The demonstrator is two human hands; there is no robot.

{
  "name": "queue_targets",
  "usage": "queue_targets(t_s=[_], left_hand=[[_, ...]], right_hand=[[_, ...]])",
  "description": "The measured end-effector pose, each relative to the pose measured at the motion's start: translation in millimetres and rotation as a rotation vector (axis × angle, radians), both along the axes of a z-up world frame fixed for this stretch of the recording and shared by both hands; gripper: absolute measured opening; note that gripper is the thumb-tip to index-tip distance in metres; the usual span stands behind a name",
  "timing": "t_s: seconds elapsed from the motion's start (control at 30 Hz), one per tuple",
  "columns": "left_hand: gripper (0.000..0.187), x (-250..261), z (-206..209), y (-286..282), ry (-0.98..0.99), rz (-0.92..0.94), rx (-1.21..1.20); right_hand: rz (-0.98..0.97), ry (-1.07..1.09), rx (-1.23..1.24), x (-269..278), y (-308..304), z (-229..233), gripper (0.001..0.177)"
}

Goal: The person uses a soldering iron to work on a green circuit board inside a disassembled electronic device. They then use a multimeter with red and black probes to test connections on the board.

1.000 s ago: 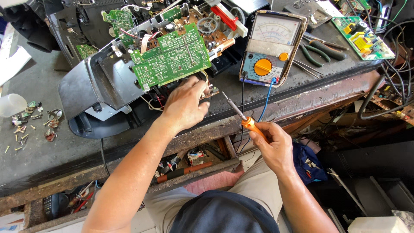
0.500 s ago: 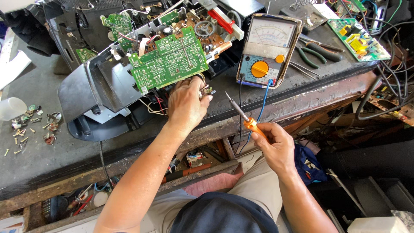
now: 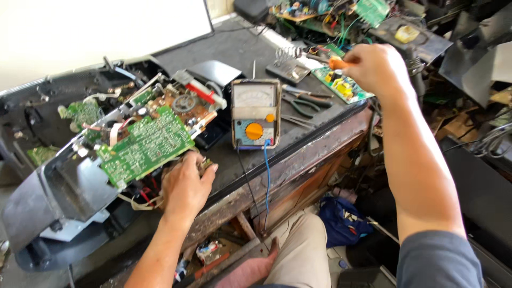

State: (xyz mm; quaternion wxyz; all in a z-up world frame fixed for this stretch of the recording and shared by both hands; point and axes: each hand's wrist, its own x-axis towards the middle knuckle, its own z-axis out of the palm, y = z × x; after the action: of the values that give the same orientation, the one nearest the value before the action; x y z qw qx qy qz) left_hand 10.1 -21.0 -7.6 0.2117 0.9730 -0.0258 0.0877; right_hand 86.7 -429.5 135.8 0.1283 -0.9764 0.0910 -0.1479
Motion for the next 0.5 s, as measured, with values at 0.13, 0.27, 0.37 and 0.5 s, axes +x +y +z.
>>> queue_targets(t_s=[0.13, 0.27, 0.37, 0.5], left_hand=[[0.034, -7.1, 18.8, 1.2, 0.161, 0.05, -0.069], [0.036, -8.1, 21.6, 5.4, 0.165, 0.1, -0.129], [0.038, -4.0, 8.1, 8.9, 0.077, 0.029, -0.197], [0.028, -0.9, -9.9, 16.7, -0.193, -0.145, -0.182]], right_hand=[[-0.105, 0.161, -0.151, 60.3, -18.7, 13.2, 0.032], [-0.079, 0.177, -0.16, 97.5, -34.8, 5.7, 0.027], [-0.058, 0.223, -0.234, 113.3, -37.3, 5.7, 0.024], [0.015, 0.235, -0.226, 127.9, -31.5, -3.8, 0.035]])
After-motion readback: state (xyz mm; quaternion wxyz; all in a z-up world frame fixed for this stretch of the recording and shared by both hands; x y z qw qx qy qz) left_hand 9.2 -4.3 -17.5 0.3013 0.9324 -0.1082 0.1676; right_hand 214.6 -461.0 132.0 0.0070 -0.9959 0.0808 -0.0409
